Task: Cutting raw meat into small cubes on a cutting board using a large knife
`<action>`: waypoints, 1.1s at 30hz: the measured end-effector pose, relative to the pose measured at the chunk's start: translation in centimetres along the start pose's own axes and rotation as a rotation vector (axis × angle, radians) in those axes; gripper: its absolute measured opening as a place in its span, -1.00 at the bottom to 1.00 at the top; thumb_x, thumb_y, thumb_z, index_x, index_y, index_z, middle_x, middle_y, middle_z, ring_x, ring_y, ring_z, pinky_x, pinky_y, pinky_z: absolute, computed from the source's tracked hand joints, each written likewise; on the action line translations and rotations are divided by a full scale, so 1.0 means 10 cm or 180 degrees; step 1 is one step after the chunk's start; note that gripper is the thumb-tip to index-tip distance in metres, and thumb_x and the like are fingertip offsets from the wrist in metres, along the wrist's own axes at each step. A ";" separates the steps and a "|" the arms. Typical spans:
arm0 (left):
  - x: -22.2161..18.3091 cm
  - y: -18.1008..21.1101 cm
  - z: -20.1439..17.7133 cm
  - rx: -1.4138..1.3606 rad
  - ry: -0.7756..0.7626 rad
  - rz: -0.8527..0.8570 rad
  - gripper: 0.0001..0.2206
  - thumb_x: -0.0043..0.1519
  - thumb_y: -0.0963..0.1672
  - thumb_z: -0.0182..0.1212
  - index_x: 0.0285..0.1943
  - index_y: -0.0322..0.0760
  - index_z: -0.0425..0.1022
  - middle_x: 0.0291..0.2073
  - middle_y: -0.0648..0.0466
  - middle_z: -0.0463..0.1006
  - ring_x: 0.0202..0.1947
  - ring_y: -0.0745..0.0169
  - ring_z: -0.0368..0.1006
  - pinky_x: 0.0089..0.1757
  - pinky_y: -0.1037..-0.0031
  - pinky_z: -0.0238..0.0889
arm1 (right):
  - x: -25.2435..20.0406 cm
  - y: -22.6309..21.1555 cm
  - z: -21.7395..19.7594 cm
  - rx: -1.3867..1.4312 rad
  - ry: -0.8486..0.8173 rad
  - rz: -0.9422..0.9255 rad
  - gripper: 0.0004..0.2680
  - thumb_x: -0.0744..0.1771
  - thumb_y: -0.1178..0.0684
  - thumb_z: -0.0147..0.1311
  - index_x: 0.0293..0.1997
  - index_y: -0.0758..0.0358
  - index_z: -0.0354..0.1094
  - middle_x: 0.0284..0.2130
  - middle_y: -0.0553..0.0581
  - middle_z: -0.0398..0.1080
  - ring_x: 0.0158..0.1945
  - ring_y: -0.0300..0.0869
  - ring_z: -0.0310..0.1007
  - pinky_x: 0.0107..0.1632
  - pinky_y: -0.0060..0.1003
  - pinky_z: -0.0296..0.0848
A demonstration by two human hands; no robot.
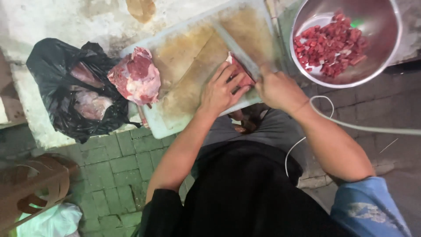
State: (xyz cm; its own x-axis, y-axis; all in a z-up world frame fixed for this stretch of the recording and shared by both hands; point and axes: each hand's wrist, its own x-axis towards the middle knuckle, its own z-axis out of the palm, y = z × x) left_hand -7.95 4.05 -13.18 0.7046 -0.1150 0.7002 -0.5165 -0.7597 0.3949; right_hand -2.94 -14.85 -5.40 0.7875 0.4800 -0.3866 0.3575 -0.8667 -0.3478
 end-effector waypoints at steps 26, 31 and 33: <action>-0.05 -0.03 0.02 0.0050 0.0145 0.0025 -0.79 0.19 -0.01 0.29 -0.16 -0.15 0.57 -0.18 -0.02 0.50 -0.07 -0.06 0.44 -0.01 0.36 0.36 | -0.83 -0.09 -0.03 -0.0348 -0.0118 0.0632 -0.78 0.37 -0.15 -0.24 -0.04 0.13 0.13 -0.49 0.44 0.44 -0.24 0.42 0.51 -0.11 0.23 0.47; -0.02 -0.04 -0.01 0.0025 0.0093 0.0008 -0.78 0.18 0.00 0.30 -0.16 -0.16 0.56 -0.19 -0.01 0.49 -0.08 -0.06 0.43 -0.01 0.32 0.35 | -0.79 -0.12 -0.15 -0.0220 -0.0324 0.0759 -0.79 0.37 -0.12 -0.23 -0.03 0.13 0.16 -0.47 0.50 0.46 -0.22 0.41 0.52 -0.10 0.22 0.45; 0.02 -0.02 -0.04 0.0065 0.0085 0.0004 -0.75 0.18 0.02 0.29 -0.15 -0.16 0.56 -0.17 -0.02 0.49 -0.06 -0.06 0.43 -0.01 0.31 0.35 | -0.78 -0.13 -0.17 -0.0117 -0.0356 0.0819 -0.80 0.37 -0.10 -0.22 -0.03 0.15 0.17 -0.47 0.54 0.46 -0.22 0.43 0.51 -0.10 0.24 0.45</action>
State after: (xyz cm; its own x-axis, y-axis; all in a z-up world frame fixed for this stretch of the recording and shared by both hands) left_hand -7.92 4.50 -12.89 0.6906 -0.0990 0.7164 -0.5071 -0.7725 0.3822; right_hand -8.65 -17.71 -0.51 0.7952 0.2538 -0.5506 0.1727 -0.9654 -0.1955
